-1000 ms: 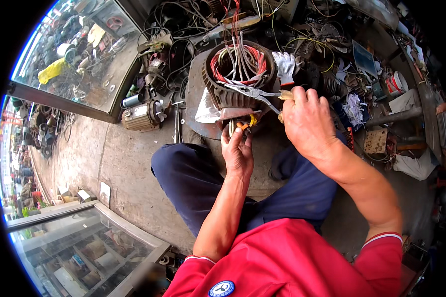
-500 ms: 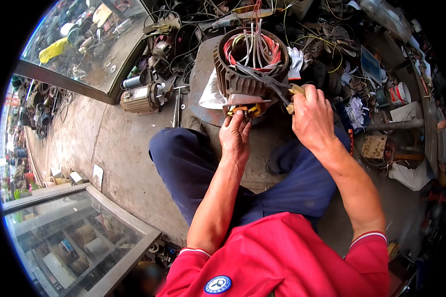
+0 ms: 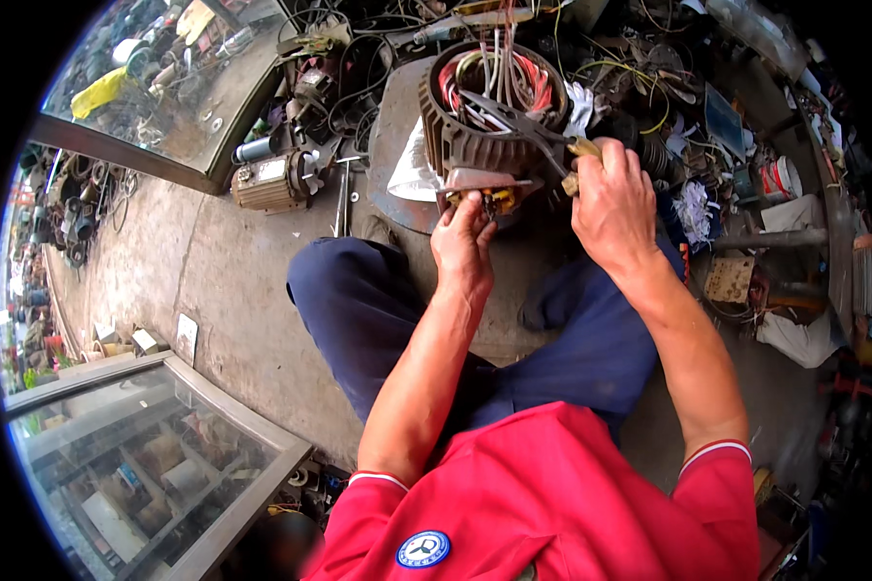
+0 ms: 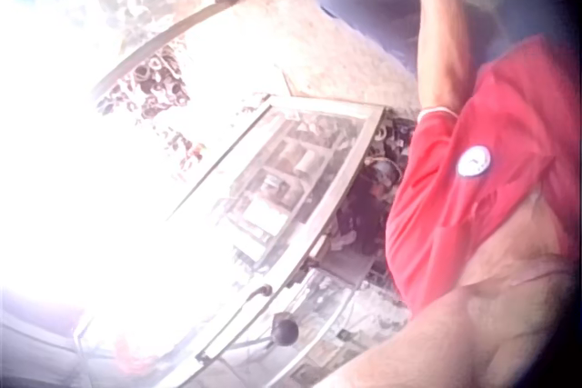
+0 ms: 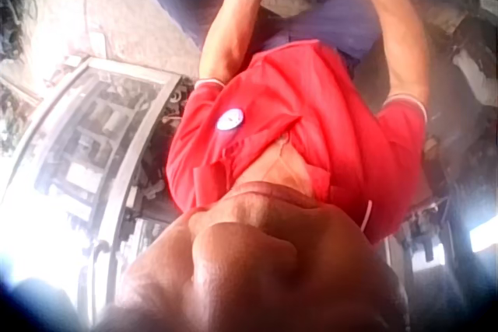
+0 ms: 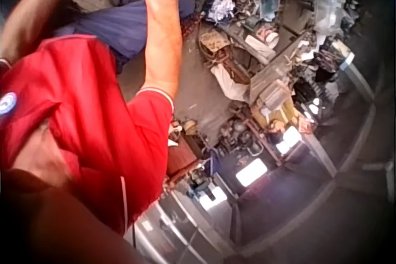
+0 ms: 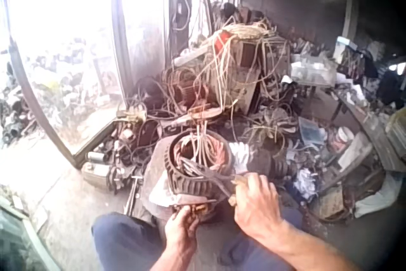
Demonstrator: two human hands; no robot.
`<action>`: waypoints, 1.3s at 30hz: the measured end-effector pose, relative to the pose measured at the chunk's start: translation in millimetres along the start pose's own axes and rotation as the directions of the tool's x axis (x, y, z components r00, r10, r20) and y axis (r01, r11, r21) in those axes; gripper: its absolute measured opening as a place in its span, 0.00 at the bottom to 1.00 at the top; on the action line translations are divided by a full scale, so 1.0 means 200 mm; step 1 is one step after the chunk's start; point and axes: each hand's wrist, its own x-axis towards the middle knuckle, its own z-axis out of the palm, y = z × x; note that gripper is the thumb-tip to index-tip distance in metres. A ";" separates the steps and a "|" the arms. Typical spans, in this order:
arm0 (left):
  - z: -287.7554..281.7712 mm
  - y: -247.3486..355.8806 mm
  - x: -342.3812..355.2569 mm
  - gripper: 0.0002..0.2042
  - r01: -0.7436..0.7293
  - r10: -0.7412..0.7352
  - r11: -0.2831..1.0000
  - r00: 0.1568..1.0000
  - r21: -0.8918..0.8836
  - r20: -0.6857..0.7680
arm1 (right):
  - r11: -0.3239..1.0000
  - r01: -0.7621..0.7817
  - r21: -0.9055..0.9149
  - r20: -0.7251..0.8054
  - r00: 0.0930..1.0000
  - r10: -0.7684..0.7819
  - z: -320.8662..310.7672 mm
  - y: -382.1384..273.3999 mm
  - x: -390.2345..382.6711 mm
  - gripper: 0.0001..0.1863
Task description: The person sits on the floor in a cluttered workshop and repairs an electric motor. They strip the ends of several wires using a yellow wire stripper and connect them to a terminal block on the motor housing. The person uses pliers to secure the connections and adjusts the wires throughout the process.
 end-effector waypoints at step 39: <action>-0.06 0.18 -0.17 0.18 -0.289 0.229 0.623 0.956 0.727 0.183 | -0.713 -0.451 0.537 0.804 0.531 0.268 0.47 -0.46 -0.23 0.14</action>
